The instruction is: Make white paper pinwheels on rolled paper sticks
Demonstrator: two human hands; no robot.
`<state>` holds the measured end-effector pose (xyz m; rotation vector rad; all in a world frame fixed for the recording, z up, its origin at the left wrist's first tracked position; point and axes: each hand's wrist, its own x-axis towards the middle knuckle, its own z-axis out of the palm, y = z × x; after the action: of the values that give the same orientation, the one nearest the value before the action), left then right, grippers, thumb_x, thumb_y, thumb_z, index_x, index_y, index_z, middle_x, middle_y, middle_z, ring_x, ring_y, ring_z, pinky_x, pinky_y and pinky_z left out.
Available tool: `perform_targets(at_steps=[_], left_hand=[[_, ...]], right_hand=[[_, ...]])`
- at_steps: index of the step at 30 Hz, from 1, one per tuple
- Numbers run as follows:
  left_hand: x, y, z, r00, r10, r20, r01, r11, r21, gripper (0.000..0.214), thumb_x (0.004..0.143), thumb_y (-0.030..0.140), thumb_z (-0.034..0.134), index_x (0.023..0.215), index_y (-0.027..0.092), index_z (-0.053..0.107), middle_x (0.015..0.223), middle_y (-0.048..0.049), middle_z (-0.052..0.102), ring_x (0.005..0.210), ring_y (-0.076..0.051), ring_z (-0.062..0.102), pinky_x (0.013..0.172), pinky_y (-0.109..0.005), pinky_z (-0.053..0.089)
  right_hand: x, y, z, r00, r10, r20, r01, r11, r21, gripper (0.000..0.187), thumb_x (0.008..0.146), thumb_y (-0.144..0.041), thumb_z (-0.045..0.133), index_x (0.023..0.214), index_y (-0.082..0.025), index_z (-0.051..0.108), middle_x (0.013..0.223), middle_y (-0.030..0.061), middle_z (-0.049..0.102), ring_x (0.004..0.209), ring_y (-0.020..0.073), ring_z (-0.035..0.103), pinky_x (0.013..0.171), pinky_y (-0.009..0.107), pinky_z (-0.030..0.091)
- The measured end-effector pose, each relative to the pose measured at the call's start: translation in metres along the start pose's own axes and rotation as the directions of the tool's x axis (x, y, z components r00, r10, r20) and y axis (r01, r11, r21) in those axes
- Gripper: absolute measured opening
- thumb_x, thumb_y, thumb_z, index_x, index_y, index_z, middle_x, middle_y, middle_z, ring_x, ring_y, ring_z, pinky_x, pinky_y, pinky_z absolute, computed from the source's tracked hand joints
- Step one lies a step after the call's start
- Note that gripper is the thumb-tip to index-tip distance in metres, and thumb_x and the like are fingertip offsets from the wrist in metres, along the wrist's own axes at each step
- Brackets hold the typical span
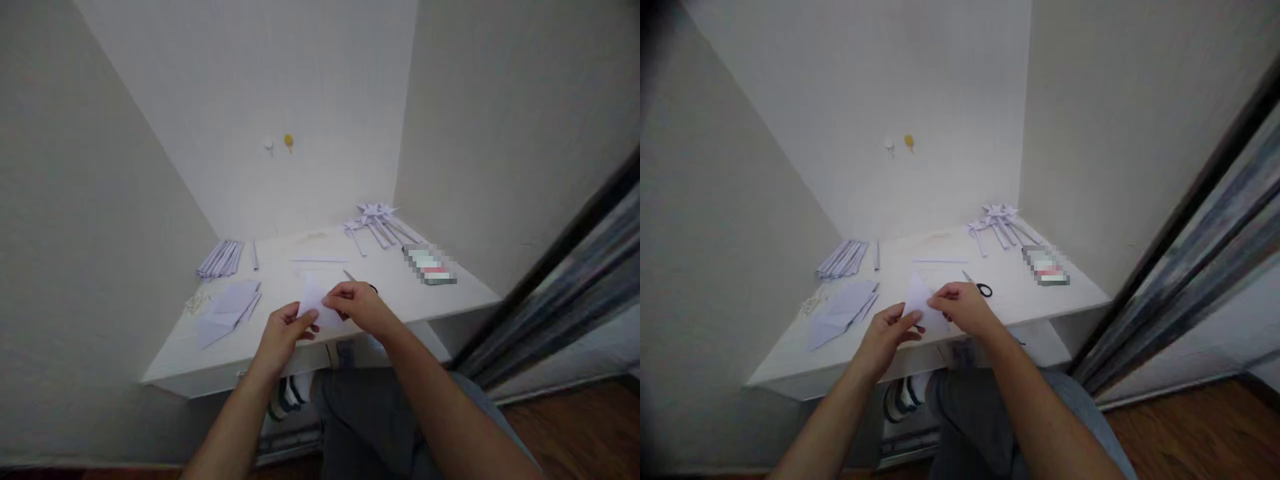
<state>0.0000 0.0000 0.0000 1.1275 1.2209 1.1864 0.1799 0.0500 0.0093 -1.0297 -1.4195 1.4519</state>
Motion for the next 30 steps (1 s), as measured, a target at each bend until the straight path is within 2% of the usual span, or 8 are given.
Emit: perform_targets(at_steps=[6,12,16,20,23,26,28,30], left_hand=[[0.004,-0.006,0.005,0.991,0.073,-0.116,-0.081,0.995,-0.066,0.032,0.068,0.041,0.086,0.083,0.014,0.079,0.078,-0.0051,0.076,0.067,-0.015,0.065,0.059,-0.022,0.054],[0.003,-0.011,0.010,0.989,0.025,-0.143,-0.055,0.976,-0.210,0.039,0.064,0.045,0.090,0.085,0.015,0.079,0.077,-0.0056,0.075,0.068,-0.016,0.066,0.061,-0.025,0.054],[0.004,-0.014,0.010,0.983,0.016,-0.184,-0.043,0.989,-0.141,0.038,0.065,0.048,0.089,0.083,0.015,0.080,0.077,-0.0056,0.075,0.068,-0.015,0.065,0.059,-0.023,0.051],[0.004,-0.011,0.007,0.987,0.051,-0.155,-0.068,0.992,-0.106,0.035,0.068,0.047,0.087,0.083,0.015,0.080,0.077,-0.0052,0.076,0.067,-0.015,0.064,0.061,-0.024,0.051],[0.003,-0.005,0.006,0.987,0.065,-0.147,-0.078,0.993,-0.084,0.034,0.068,0.047,0.087,0.078,0.015,0.079,0.072,-0.0042,0.074,0.064,-0.015,0.063,0.063,-0.026,0.052],[0.003,0.000,0.004,0.979,0.068,-0.190,-0.083,0.994,-0.076,0.036,0.064,0.047,0.089,0.076,0.015,0.079,0.069,-0.0035,0.073,0.064,-0.016,0.063,0.064,-0.027,0.053],[0.003,0.005,0.002,0.970,0.073,-0.231,-0.094,0.992,-0.079,0.038,0.061,0.048,0.090,0.074,0.015,0.078,0.069,-0.0034,0.073,0.064,-0.016,0.063,0.062,-0.026,0.053],[0.003,0.010,0.000,0.961,0.081,-0.264,-0.107,0.990,-0.088,0.040,0.058,0.049,0.092,0.073,0.014,0.078,0.070,-0.0031,0.073,0.063,-0.015,0.063,0.062,-0.026,0.053]], right_hand=[[0.000,0.005,0.001,1.000,0.018,0.021,-0.017,0.999,-0.030,0.012,0.070,-0.024,0.073,0.061,-0.018,0.068,0.050,-0.0024,0.061,0.049,0.0111,0.053,0.049,0.023,0.040],[0.001,0.008,0.003,0.999,-0.009,0.033,0.010,1.000,-0.025,0.016,0.070,-0.033,0.073,0.065,-0.019,0.067,0.056,-0.0024,0.061,0.053,0.0110,0.054,0.050,0.023,0.040],[0.000,0.007,0.001,0.998,-0.001,0.056,0.003,0.999,-0.043,0.021,0.069,-0.039,0.072,0.068,-0.019,0.067,0.065,0.0001,0.066,0.055,0.0114,0.056,0.050,0.023,0.041],[-0.003,0.003,0.003,0.997,0.009,0.080,-0.001,0.996,-0.094,0.019,0.071,-0.038,0.068,0.067,-0.019,0.065,0.068,0.0014,0.069,0.056,0.0117,0.058,0.053,0.024,0.045],[-0.005,-0.001,0.004,0.997,0.014,0.077,0.002,0.981,-0.195,0.019,0.076,-0.037,0.067,0.070,-0.019,0.067,0.072,0.0025,0.072,0.059,0.0126,0.061,0.055,0.024,0.046],[-0.003,-0.002,-0.006,1.000,0.011,0.006,-0.008,0.928,-0.372,0.019,0.079,-0.037,0.069,0.082,-0.019,0.074,0.078,0.0040,0.076,0.069,0.0162,0.068,0.062,0.026,0.050],[0.000,-0.001,-0.021,0.993,-0.008,-0.121,-0.056,0.853,-0.519,0.022,0.081,-0.035,0.071,0.095,-0.019,0.076,0.091,0.0072,0.078,0.085,0.0205,0.071,0.074,0.030,0.052],[0.005,0.002,-0.037,0.962,-0.020,-0.271,-0.167,0.742,-0.649,0.024,0.082,-0.032,0.070,0.101,-0.017,0.075,0.110,0.0143,0.076,0.104,0.0279,0.070,0.084,0.035,0.051]])
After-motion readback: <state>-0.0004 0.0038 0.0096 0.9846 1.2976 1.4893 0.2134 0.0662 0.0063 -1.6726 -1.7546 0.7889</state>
